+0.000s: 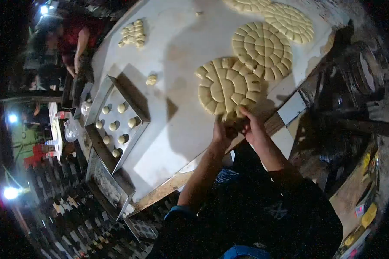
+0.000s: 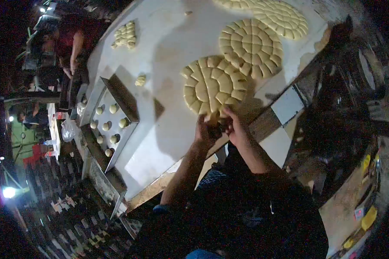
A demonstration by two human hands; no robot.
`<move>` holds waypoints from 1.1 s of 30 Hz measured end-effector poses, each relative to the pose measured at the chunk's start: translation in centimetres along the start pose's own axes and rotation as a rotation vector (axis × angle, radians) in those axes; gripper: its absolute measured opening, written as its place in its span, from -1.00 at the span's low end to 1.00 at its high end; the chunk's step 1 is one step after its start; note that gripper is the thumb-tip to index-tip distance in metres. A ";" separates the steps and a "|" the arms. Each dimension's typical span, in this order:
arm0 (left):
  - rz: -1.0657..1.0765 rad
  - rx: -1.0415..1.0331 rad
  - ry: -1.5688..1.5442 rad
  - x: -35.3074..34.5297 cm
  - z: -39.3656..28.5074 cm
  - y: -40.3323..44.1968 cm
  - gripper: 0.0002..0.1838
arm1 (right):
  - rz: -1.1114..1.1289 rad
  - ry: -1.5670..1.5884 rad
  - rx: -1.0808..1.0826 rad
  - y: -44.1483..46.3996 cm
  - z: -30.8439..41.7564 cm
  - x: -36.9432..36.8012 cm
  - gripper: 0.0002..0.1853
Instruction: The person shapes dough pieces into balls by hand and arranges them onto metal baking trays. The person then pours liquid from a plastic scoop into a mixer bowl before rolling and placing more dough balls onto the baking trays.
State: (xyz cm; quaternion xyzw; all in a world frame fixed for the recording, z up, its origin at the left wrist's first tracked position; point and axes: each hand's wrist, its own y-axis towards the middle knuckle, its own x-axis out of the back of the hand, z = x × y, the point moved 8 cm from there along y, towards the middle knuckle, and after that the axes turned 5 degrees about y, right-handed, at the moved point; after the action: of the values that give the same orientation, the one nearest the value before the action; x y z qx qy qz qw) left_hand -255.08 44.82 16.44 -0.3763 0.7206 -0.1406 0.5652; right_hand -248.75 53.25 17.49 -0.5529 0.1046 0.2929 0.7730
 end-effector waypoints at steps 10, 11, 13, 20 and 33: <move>-0.100 -0.568 1.030 3.1 0.1 -9.5 -0.58 | -0.092 -0.005 0.242 -6.5 -7.8 0.9 -0.48; -0.178 -0.499 1.144 4.6 0.6 -11.5 -0.61 | -0.068 0.018 0.260 -8.3 -9.6 0.5 -0.61; -0.218 -0.557 1.068 6.2 0.6 -16.7 -0.73 | -0.105 -0.078 0.305 -10.2 -13.2 0.9 -0.75; -0.281 -0.944 0.661 10.8 -8.7 -30.5 -0.73 | 0.433 -0.582 0.875 -16.3 -18.0 -12.6 -0.65; -1.019 -0.872 2.191 31.6 -14.1 -32.6 -0.53 | 0.774 -1.875 1.584 -5.9 -10.1 -17.7 -0.84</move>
State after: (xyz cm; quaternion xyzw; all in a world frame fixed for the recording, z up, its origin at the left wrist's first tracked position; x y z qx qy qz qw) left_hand -258.04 -2.52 19.07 -0.4495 0.5687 -0.3279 -0.6058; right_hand -258.03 36.74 27.08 0.5369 -0.1788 0.6300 0.5318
